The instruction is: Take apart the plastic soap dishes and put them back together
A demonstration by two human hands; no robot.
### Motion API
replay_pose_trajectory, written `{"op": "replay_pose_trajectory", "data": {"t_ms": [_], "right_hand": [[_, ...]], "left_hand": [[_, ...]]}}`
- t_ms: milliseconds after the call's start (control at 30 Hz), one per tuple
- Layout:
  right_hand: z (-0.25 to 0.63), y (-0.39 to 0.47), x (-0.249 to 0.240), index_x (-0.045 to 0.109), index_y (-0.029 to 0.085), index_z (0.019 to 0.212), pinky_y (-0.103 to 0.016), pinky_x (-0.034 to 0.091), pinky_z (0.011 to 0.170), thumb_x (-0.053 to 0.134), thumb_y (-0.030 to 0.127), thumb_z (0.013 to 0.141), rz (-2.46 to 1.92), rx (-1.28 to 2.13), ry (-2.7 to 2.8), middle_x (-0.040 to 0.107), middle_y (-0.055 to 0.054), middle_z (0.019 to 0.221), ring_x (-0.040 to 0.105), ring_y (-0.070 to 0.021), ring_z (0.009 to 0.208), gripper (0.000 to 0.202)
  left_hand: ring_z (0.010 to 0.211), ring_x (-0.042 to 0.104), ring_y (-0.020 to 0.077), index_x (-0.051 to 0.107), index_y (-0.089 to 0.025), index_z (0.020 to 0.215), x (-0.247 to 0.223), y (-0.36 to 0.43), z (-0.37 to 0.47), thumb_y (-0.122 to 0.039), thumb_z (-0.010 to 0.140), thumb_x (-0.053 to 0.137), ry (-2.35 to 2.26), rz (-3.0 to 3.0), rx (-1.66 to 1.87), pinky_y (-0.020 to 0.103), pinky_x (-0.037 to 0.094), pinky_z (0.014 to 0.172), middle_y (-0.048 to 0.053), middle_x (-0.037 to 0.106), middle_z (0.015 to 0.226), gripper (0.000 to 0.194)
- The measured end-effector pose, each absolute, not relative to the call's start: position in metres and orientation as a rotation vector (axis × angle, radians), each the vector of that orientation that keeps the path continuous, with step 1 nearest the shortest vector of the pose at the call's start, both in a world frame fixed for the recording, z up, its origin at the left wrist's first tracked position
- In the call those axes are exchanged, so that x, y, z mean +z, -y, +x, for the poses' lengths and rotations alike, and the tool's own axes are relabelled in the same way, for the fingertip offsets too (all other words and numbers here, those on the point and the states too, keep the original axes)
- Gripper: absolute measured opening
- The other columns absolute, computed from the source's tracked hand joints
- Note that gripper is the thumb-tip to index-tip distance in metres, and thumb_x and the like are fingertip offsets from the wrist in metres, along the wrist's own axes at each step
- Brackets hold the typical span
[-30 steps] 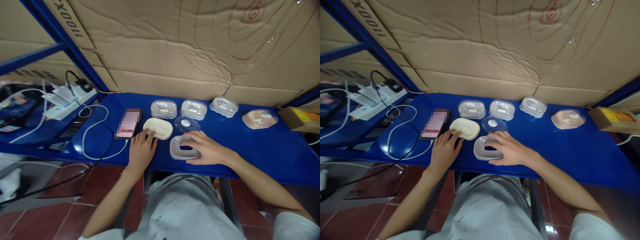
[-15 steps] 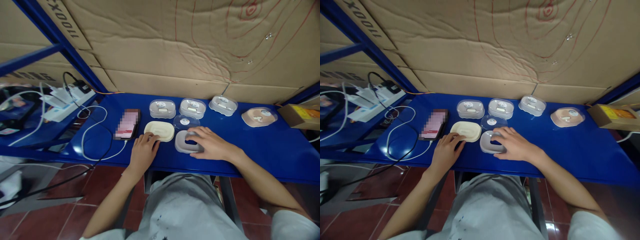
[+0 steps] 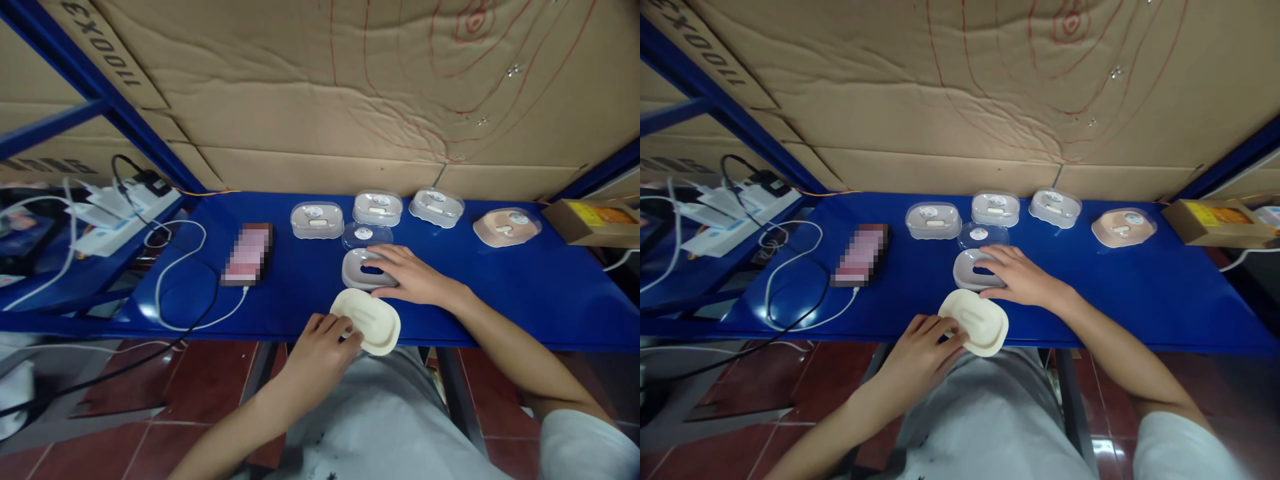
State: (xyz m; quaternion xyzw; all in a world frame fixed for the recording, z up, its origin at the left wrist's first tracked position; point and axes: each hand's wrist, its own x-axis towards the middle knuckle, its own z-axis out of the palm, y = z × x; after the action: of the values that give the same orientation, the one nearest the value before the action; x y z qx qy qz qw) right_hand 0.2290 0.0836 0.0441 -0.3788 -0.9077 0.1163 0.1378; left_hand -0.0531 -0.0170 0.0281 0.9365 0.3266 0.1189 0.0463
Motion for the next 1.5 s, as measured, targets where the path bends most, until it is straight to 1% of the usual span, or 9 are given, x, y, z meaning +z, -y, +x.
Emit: {"op": "replay_pose_trajectory", "data": {"t_ms": [433,600,667,767,833,933,1133,1267,1500], "right_hand": [[0.226,-0.083,0.041,0.059,0.022,0.149,-0.063,0.039,0.121,0.068,0.061,0.097,-1.061,0.335,2.623,0.047,-0.020,0.165,0.042,-0.0399,0.154,0.065],[0.236,-0.090,0.053,0.050,0.027,0.155,-0.060,0.037,0.123,0.052,0.057,0.107,-1.087,0.312,2.501,0.046,-0.015,0.166,0.041,-0.0346,0.155,0.057],[0.251,-0.103,0.055,0.049,0.026,0.156,-0.059,0.036,0.124,0.047,0.054,0.109,-1.212,0.171,2.388,0.048,-0.016,0.165,0.043,-0.0341,0.155,0.055],[0.292,-0.133,0.050,0.048,0.020,0.157,-0.061,0.031,0.125,0.047,0.055,0.107,-1.487,-0.110,2.188,0.042,-0.020,0.168,0.039,-0.0384,0.156,0.061],[0.324,-0.153,0.043,0.042,0.018,0.161,-0.068,0.028,0.123,0.052,0.058,0.102,-1.730,-0.232,2.063,0.032,-0.023,0.173,0.031,-0.0452,0.158,0.072],[0.362,-0.171,0.031,0.034,0.019,0.165,-0.075,0.027,0.119,0.063,0.065,0.092,-1.962,-0.179,2.017,0.024,-0.024,0.175,0.024,-0.0520,0.159,0.091],[0.373,-0.173,0.025,0.044,0.024,0.159,-0.071,0.040,0.110,0.067,0.071,0.087,-2.000,-0.071,1.980,0.048,-0.025,0.155,0.050,-0.0515,0.139,0.089],[0.364,-0.170,0.027,0.051,0.017,0.152,-0.065,0.044,0.111,0.071,0.075,0.081,-1.907,-0.022,1.917,0.053,-0.025,0.145,0.053,-0.0478,0.137,0.094],[0.339,-0.153,0.042,0.056,0.015,0.144,-0.060,0.048,0.113,0.070,0.083,0.078,-1.726,0.011,1.694,0.057,-0.023,0.136,0.061,-0.0418,0.128,0.096]], "left_hand": [[0.094,0.067,0.0265,0.068,-0.021,0.110,0.019,0.020,-0.042,-0.022,0.104,0.061,-1.006,2.816,0.580,0.042,0.044,0.080,0.006,0.074,0.104,0.010],[0.110,0.066,0.0313,0.067,-0.021,0.124,0.011,0.021,-0.039,-0.024,0.102,0.065,-1.017,2.824,0.680,0.047,0.050,0.090,0.013,0.071,0.124,0.022],[0.127,0.061,0.0360,0.065,-0.024,0.134,0.007,0.018,-0.038,-0.029,0.101,0.068,-1.030,2.821,0.725,0.053,0.049,0.100,0.018,0.064,0.140,0.033],[0.151,0.041,0.0448,0.057,-0.028,0.148,0.003,0.011,-0.037,-0.042,0.096,0.075,-1.083,2.774,0.726,0.066,0.040,0.114,0.022,0.044,0.162,0.057],[0.159,0.027,0.0492,0.051,-0.030,0.155,0.000,0.005,-0.036,-0.049,0.090,0.080,-1.135,2.724,0.683,0.071,0.033,0.120,0.022,0.028,0.172,0.074],[0.162,0.020,0.0485,0.042,-0.030,0.162,-0.003,0.001,-0.031,-0.056,0.087,0.081,-1.161,2.684,0.611,0.072,0.028,0.124,0.020,0.016,0.178,0.088],[0.163,0.021,0.0466,0.042,-0.025,0.162,-0.003,-0.005,-0.018,-0.059,0.089,0.077,-1.218,2.668,0.547,0.072,0.027,0.126,0.021,0.019,0.178,0.088],[0.163,0.020,0.0472,0.044,-0.024,0.161,0.000,-0.015,-0.007,-0.060,0.090,0.075,-1.253,2.621,0.527,0.072,0.028,0.125,0.022,0.019,0.178,0.085],[0.164,0.012,0.0494,0.028,-0.029,0.167,0.003,-0.021,-0.009,-0.066,0.076,0.086,-1.126,2.519,0.623,0.076,0.015,0.127,0.024,0.008,0.179,0.115]]}}
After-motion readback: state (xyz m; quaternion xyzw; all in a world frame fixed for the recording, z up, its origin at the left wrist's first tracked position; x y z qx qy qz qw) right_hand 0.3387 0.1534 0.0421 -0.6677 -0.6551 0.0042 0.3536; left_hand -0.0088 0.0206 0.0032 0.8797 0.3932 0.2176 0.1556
